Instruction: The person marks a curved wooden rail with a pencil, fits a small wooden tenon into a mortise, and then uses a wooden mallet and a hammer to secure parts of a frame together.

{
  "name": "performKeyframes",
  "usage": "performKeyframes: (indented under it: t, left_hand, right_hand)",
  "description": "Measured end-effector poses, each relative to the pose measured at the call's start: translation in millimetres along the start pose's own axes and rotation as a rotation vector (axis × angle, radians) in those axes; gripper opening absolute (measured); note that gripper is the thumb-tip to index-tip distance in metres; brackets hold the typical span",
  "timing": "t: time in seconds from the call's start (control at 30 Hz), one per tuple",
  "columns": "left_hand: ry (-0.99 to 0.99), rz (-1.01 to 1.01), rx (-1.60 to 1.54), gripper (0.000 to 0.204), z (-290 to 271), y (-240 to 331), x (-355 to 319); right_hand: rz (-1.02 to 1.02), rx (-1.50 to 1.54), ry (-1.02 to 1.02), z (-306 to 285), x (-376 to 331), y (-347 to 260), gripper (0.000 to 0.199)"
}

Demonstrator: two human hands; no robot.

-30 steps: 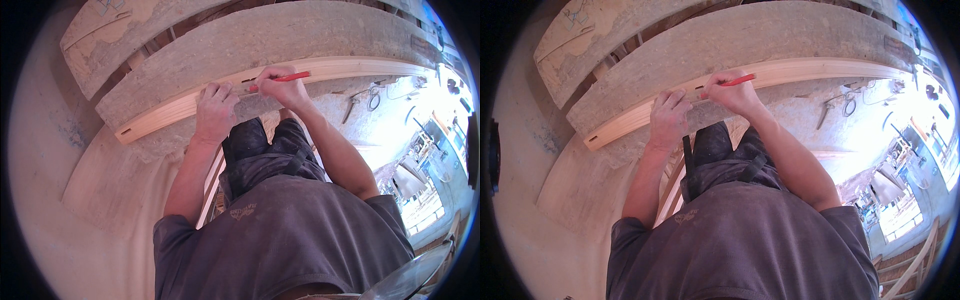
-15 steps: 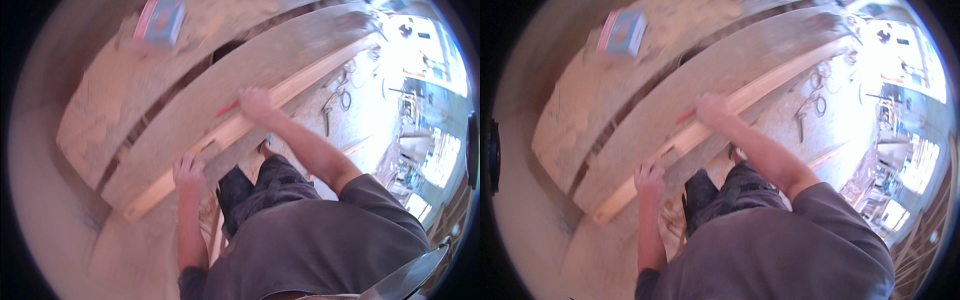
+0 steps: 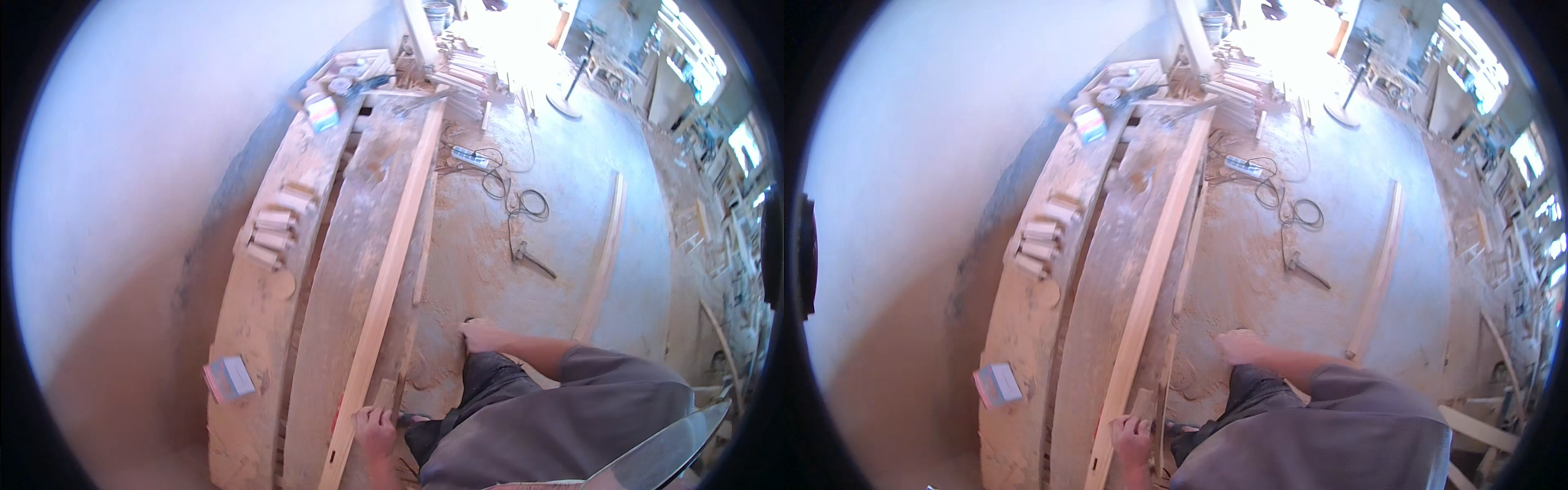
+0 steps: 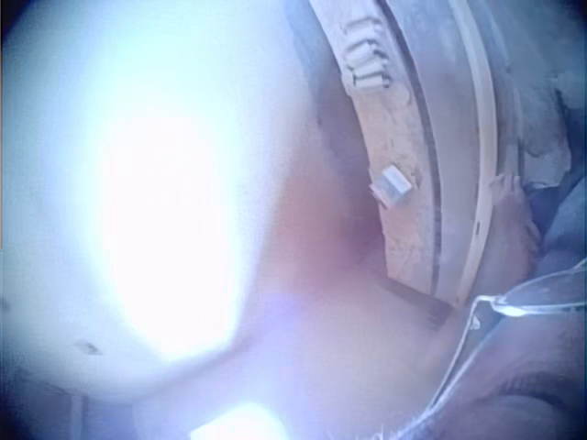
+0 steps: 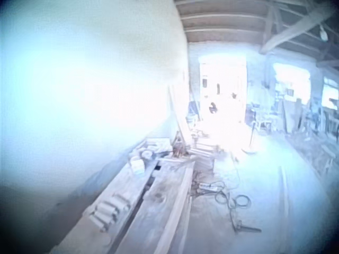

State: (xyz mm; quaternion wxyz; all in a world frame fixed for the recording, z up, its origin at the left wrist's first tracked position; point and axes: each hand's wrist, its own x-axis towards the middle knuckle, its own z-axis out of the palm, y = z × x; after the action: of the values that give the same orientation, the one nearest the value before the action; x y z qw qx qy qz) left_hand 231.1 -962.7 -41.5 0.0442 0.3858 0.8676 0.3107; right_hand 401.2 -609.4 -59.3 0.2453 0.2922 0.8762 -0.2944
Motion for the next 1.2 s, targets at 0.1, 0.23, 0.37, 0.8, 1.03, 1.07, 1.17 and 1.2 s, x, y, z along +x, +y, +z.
performKeyframes:
  t: [0.1, 0.23, 0.37, 0.8, 1.03, 1.07, 1.17, 1.2]
  left_hand:
    - [-0.025, -0.007, -0.064, 0.015, 64.0, 63.2, 64.6]
    - [-0.116, 0.132, -0.085, 0.016, 118.0, 166.5, 162.4]
    - [-0.198, 0.113, -0.116, 0.017, 155.7, 229.1, 247.1]
    - [-0.071, -0.162, -0.268, 0.018, 327.0, 228.1, 516.6]
    - [-0.149, 0.095, -0.278, 0.019, 367.7, 308.6, 692.0]
    - [-0.161, 0.070, -0.301, 0.019, 372.0, 317.3, 708.9]
    - [-0.128, 0.071, -0.325, 0.018, 392.0, 339.6, 753.0]
    - [-0.108, 0.068, -0.315, 0.017, 396.6, 342.3, 761.2]
  right_hand:
    - [0.064, 0.040, 0.056, -6.9, -10.0, 116.3, 0.032]
    - [0.229, 0.149, 0.156, -58.0, -40.8, 215.7, 0.042]
    - [0.320, 0.257, 0.294, -105.5, -42.7, 275.0, 0.041]
    - [0.306, 0.648, 0.314, -293.9, 197.6, 381.6, 0.040]
    - [-0.034, 0.477, 0.938, -513.8, 409.2, 428.4, 0.086]
    - [0.009, 0.672, 0.868, -541.4, 434.4, 429.3, 0.084]
    - [0.004, 0.663, 0.877, -582.6, 513.0, 453.3, 0.077]
    - [-0.025, 0.569, 0.896, -585.1, 530.1, 451.2, 0.074]
